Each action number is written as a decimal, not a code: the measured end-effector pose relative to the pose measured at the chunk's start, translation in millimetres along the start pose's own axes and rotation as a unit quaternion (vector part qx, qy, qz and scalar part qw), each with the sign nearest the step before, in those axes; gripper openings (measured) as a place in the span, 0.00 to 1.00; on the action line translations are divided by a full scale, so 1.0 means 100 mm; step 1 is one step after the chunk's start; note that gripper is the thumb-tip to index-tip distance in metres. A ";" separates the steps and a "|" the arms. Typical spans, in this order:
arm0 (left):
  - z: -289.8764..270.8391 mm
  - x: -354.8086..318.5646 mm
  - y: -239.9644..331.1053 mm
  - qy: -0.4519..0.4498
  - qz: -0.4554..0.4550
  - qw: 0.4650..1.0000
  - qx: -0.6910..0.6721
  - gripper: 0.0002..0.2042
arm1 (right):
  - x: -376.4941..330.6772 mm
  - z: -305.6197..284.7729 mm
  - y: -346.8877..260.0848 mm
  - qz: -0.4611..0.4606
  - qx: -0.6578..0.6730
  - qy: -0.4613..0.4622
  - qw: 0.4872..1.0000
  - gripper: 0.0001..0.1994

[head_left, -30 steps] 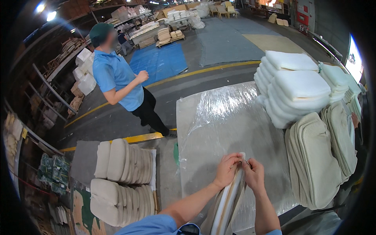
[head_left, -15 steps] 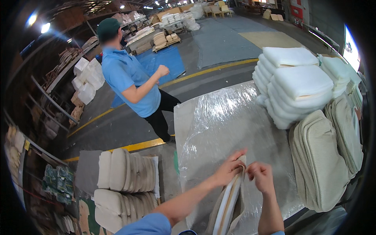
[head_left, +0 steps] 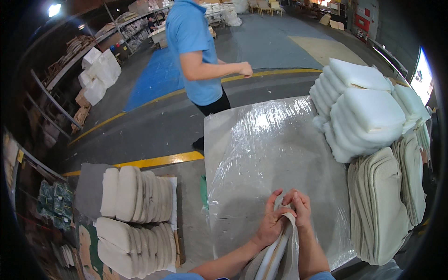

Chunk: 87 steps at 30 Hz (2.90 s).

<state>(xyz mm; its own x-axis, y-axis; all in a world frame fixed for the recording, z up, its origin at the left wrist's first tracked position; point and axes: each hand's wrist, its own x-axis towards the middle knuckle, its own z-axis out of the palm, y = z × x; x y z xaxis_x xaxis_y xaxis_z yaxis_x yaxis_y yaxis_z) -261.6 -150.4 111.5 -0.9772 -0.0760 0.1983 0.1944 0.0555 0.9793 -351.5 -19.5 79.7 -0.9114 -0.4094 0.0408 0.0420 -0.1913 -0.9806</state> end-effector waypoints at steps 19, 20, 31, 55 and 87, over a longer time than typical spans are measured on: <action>-0.01 -0.05 -0.13 0.018 -0.004 0.997 -0.080 0.11 | 0.13 0.05 0.06 0.029 0.152 -0.058 0.986 0.24; -0.03 -0.08 -0.12 0.020 -0.006 0.997 -0.075 0.10 | 0.11 0.08 0.05 0.028 0.158 -0.065 0.985 0.24; -0.09 -0.14 -0.13 0.034 0.013 0.994 -0.107 0.10 | -0.03 0.27 -0.41 0.071 -0.092 -0.022 0.993 0.15; -0.25 0.23 0.08 -0.081 -0.039 0.992 -0.086 0.23 | -0.84 0.56 -0.91 -0.095 -0.312 0.216 0.920 0.16; -0.35 -0.14 -0.33 0.076 -0.092 0.953 -0.278 0.14 | 0.00 0.36 -0.15 0.098 0.067 0.045 0.992 0.11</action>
<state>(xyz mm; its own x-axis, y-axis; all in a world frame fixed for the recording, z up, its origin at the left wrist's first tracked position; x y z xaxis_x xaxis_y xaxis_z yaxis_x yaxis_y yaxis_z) -251.2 -185.7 77.9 -0.9836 -0.1796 -0.0162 0.0781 -0.5054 0.8593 -337.5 -49.2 101.8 -0.9130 -0.3705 -0.1705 0.2698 -0.2353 -0.9337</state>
